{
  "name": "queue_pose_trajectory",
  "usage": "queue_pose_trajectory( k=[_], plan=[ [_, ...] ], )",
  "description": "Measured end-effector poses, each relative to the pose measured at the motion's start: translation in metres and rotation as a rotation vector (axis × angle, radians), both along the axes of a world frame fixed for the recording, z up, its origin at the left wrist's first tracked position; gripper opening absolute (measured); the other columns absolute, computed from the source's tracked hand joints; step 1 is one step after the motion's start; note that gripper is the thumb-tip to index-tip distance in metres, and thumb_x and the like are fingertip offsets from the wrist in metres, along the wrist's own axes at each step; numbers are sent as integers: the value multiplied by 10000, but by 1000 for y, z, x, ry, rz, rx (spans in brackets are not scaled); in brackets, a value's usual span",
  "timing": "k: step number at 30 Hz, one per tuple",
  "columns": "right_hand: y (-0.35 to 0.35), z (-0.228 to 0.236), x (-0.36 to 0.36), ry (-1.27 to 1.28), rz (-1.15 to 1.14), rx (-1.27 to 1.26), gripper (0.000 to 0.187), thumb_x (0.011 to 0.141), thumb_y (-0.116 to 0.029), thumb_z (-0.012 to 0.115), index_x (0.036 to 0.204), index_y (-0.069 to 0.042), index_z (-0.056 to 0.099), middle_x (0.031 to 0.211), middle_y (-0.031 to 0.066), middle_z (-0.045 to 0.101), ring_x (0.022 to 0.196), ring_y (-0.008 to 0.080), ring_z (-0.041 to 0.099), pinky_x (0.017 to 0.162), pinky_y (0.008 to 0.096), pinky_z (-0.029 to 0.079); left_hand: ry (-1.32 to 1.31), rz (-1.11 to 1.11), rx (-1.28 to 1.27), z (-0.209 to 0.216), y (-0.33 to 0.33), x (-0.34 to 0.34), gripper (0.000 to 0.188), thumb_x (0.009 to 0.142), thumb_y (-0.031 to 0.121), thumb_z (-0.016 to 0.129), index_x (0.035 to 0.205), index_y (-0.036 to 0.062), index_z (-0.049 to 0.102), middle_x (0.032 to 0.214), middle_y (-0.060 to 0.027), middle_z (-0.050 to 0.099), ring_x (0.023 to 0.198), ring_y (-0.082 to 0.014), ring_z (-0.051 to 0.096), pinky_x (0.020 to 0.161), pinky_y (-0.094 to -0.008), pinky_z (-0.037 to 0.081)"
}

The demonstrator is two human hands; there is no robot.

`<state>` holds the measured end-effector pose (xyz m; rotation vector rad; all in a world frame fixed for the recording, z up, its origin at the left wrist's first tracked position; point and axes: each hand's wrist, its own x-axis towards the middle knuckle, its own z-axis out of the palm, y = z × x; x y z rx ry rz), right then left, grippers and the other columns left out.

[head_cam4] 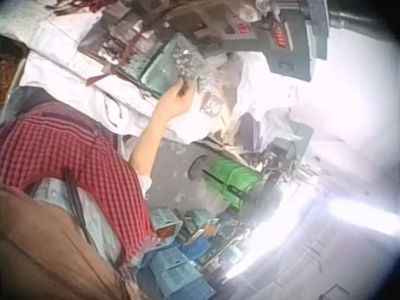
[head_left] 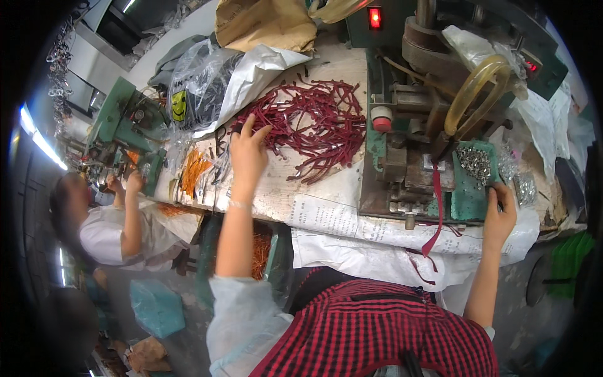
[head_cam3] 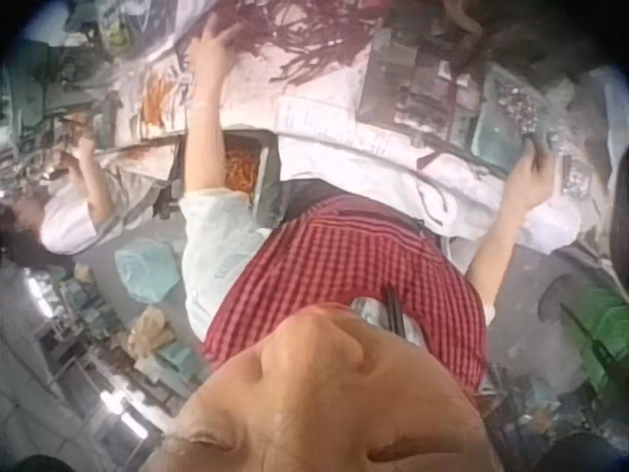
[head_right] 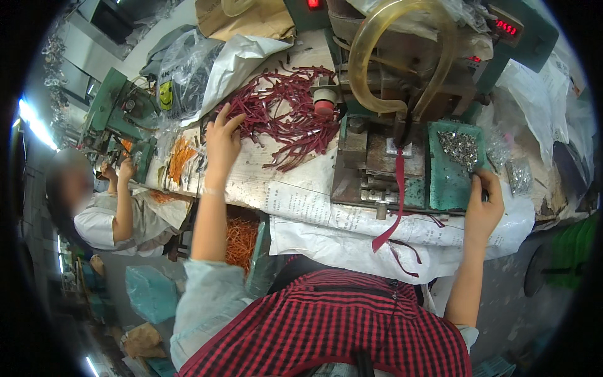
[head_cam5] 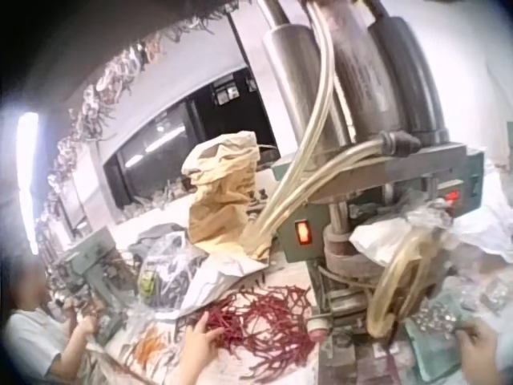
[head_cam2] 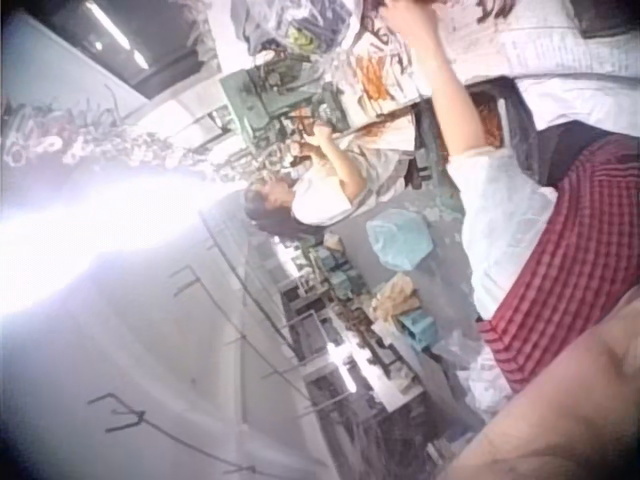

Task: The person repeatedly picks red cords and small metal pieces from the table, places them into a press machine, and operates the lever to attach the metal piece to the cord. The finished cords are placed in a pile on the table.

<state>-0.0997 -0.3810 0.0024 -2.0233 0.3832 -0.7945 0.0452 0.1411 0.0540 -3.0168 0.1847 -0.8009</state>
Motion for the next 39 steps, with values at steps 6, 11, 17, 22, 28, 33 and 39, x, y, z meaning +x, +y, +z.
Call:
queue_pose_trajectory(
  k=[6, 11, 17, 22, 28, 33, 39],
  plan=[
    [4, 0, 4, 6, -6, 84, 183, 977, -60, 671, 1129, 28, 726, 1039, 70, 745, 966, 133, 663, 903, 274, 494, -26, -173, -235, -90, 73, 66, 336, 844, 32, 695, 1125, 179, 806, 1344, -79, 695, 944, -328, 663, 912, -426, 538],
    [-12, -13, -34, 87, -154, -1, 187, 978, -59, 668, 1136, 15, 736, 1043, 67, 747, 969, 136, 669, 910, 283, 502, 17, -295, -438, -86, -47, 40, 269, 872, 104, 721, 1114, 185, 807, 1322, -51, 707, 942, -313, 654, 932, -395, 532],
    [26, 28, -46, 33, 6, 61, 171, 956, -37, 684, 1109, 14, 744, 1062, 78, 752, 992, 158, 683, 926, 308, 517, -195, -283, -265, -30, -97, 23, 177, 823, 178, 799, 996, 197, 834, 1371, -75, 671, 942, -285, 595, 1036, -492, 417],
    [83, 90, 15, -173, 368, -71, 177, 904, -13, 717, 1078, 7, 744, 1044, 102, 749, 1014, 196, 691, 919, 311, 512, -135, -310, -878, -23, -114, 35, 213, 882, 146, 818, 850, -38, 715, 836, -99, 718, 747, -176, 655, 724, -313, 527],
    [118, 73, 36, -204, 353, 365, 426, 889, 2, 739, 1292, 36, 602, 1168, 120, 721, 1042, 154, 683, 950, 295, 515, 72, -397, -1513, -30, -155, -37, 102, 1025, 83, 659, 1038, -18, 658, 890, -70, 716, 705, -107, 672, 587, -221, 493],
    [133, 89, 38, -217, 427, 664, 515, 891, 5, 733, 1368, 32, 542, 1179, 126, 714, 1050, 144, 679, 973, 298, 509, -114, -633, -1451, 20, -173, -70, 83, 1024, -2, 599, 1069, -62, 638, 1006, -188, 729, 797, -203, 704, 724, -294, 599],
    [146, 113, 6, -230, 500, 690, 616, 883, 26, 685, 1461, 21, 471, 1353, 144, 625, 1200, 207, 629, 1030, 352, 495, -377, -1043, -719, 55, -197, -99, 153, 856, 13, 779, 989, 2, 705, 988, -175, 747, 747, -249, 693, 650, -298, 525]
  ],
)
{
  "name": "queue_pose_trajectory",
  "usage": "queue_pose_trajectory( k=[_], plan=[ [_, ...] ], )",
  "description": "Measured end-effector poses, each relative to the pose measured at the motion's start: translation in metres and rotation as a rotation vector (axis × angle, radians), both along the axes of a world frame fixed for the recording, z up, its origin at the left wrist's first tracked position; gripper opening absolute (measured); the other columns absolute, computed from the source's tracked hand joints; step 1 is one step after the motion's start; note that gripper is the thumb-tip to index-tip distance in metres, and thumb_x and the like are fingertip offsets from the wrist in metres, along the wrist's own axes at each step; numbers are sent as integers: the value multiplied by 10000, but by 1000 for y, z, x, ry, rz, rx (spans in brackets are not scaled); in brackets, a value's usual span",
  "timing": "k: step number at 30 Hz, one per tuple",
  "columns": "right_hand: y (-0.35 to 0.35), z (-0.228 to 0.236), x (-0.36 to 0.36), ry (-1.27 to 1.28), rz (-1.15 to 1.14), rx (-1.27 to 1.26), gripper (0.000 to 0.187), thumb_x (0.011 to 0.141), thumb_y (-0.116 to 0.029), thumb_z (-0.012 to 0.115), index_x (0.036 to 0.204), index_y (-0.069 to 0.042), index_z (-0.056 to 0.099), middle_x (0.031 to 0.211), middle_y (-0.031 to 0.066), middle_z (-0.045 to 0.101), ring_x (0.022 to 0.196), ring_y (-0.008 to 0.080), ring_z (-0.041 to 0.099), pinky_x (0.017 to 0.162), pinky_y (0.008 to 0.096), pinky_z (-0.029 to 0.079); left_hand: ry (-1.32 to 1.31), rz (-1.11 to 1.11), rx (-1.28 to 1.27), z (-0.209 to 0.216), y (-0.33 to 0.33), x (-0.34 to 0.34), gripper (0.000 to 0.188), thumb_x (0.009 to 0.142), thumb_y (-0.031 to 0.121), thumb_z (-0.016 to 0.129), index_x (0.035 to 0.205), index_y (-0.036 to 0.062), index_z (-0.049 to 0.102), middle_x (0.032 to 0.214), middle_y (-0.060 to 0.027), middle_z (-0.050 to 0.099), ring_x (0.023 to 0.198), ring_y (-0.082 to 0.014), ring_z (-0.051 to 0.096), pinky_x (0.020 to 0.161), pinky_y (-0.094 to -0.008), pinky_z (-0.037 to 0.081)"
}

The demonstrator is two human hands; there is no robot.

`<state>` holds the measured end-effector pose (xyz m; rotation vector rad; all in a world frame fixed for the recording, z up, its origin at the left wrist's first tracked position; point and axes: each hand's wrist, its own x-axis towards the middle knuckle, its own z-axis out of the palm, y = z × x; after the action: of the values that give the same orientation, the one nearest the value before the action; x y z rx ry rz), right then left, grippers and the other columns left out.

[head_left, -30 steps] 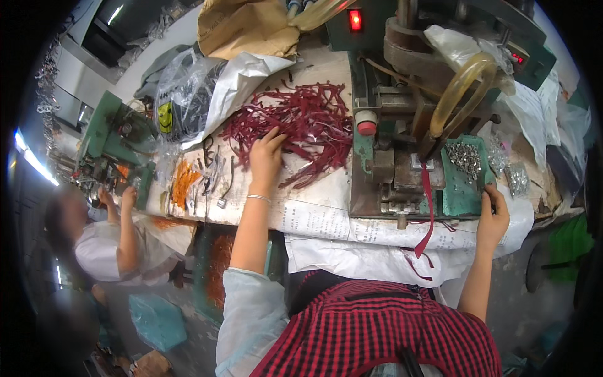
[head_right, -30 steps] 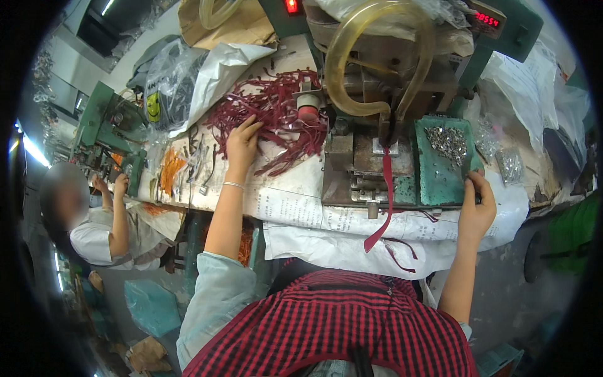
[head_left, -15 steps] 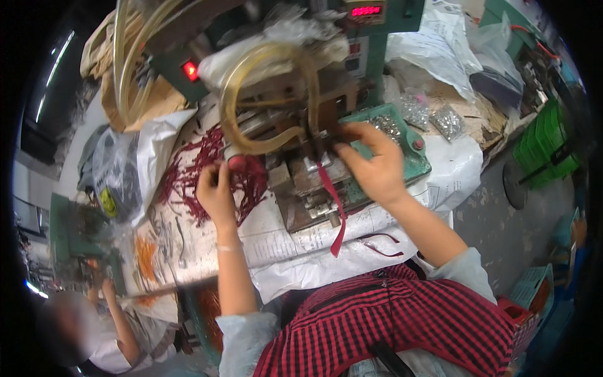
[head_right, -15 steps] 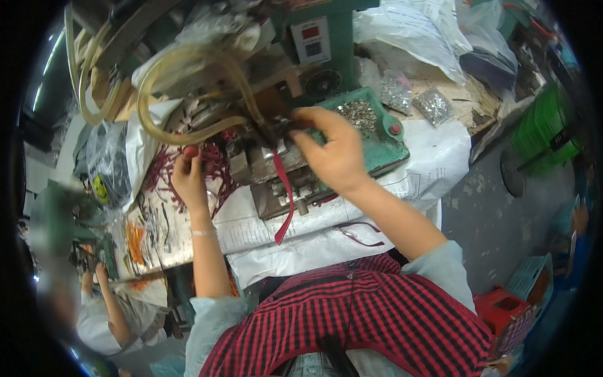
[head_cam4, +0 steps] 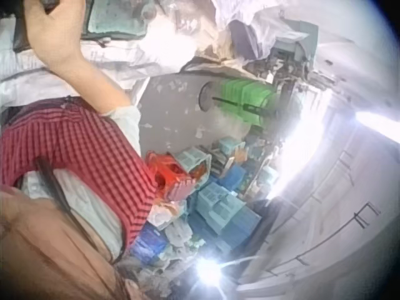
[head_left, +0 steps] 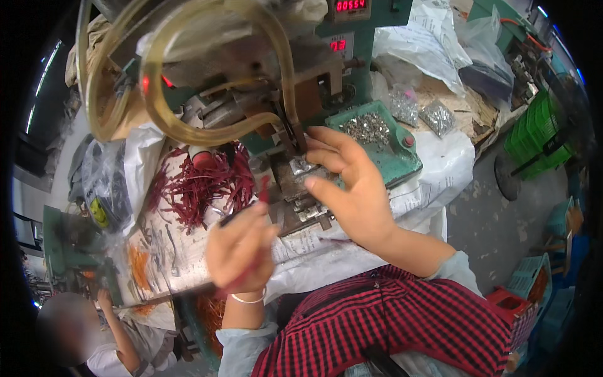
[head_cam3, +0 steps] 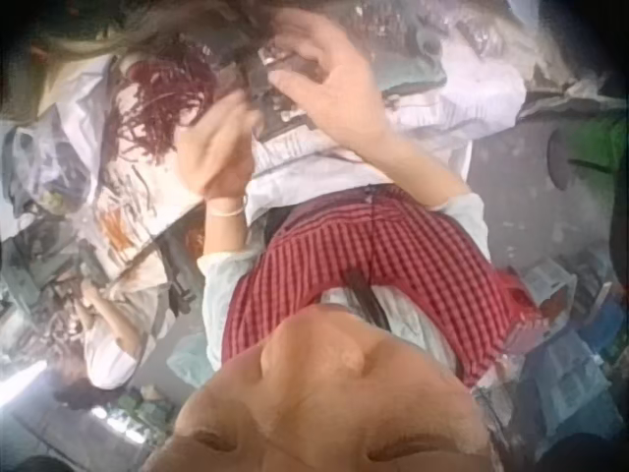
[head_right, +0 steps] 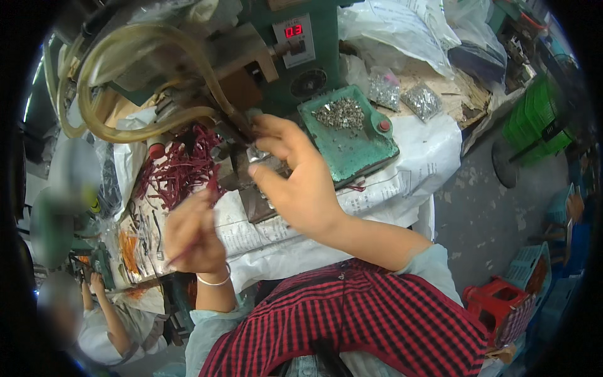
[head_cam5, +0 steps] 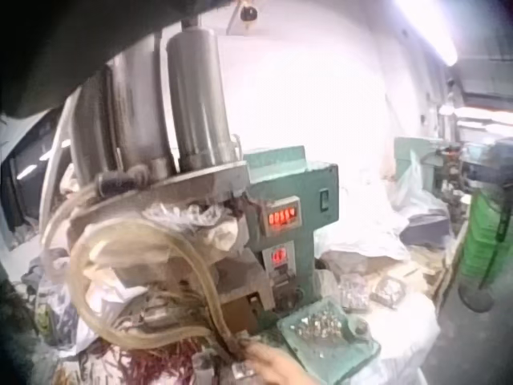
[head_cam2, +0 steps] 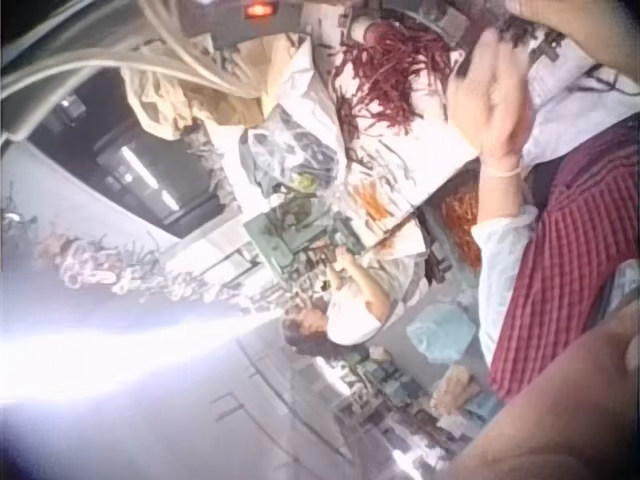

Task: The person repeatedly picks red cords and small metal pieces from the table, places them into a press machine, and operates the lever to attach the metal piece to the cord. The finished cords are placed in a pile on the table.

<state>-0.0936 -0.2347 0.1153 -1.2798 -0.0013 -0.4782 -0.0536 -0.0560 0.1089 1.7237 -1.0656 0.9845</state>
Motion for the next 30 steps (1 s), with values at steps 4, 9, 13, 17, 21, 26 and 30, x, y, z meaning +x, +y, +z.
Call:
queue_pose_trajectory(
  k=[4, 9, 13, 17, 21, 26, 30],
  plan=[
    [-37, 8, 9, 88, 147, -296, 605, 893, -13, 687, 1464, 4, 485, 1363, 148, 617, 1270, 237, 605, 1071, 361, 481, -222, 31, 309, -7, -34, 8, 251, 747, 140, 898, 937, 78, 747, 1010, -93, 765, 587, -126, 591, 507, -251, 414],
    [-132, -67, 40, 51, -555, -409, 545, 892, -6, 680, 1420, -49, 550, 1275, 134, 688, 1159, 226, 657, 1032, 356, 489, -229, -34, 266, -19, -47, 16, 303, 721, 45, 902, 974, 88, 740, 946, -108, 761, 602, -167, 634, 496, -272, 461],
    [-150, -101, 11, 392, -443, -578, 331, 885, -29, 706, 1215, -45, 691, 1169, 102, 722, 1080, 186, 669, 927, 312, 510, -283, -28, 225, -26, -52, 24, 237, 747, 91, 884, 925, 107, 728, 948, -84, 753, 546, -108, 572, 470, -238, 409],
    [-132, -104, -7, 456, -365, -991, 139, 822, -114, 753, 952, -65, 759, 967, 114, 708, 960, 327, 662, 887, 411, 507, -265, -22, 202, -26, -53, 23, 222, 751, 81, 876, 920, 91, 731, 956, -87, 756, 547, -118, 581, 475, -248, 421],
    [-115, -114, 3, 362, -504, -1198, 123, 779, -130, 777, 860, -51, 729, 885, 149, 667, 919, 374, 636, 859, 478, 496, 16, 5, 281, -30, -42, -5, 323, 749, 38, 856, 1053, 66, 753, 1104, -151, 771, 753, -218, 733, 584, -299, 539],
    [-117, -117, -5, 439, -516, -1224, 93, 855, -67, 697, 926, -8, 702, 967, 193, 691, 924, 386, 659, 834, 461, 509, 120, 394, 318, -72, 33, -16, 380, 780, 56, 804, 1153, 70, 731, 1173, -157, 755, 1006, -295, 741, 815, -348, 559],
    [-127, -129, -7, 429, -482, -805, 129, 961, -43, 644, 1060, 16, 702, 1051, 164, 728, 969, 278, 691, 905, 366, 511, 441, 763, 7, -67, 140, 103, 353, 990, 206, 673, 1250, -33, 655, 1173, -185, 704, 1010, -356, 681, 844, -390, 537]
  ],
)
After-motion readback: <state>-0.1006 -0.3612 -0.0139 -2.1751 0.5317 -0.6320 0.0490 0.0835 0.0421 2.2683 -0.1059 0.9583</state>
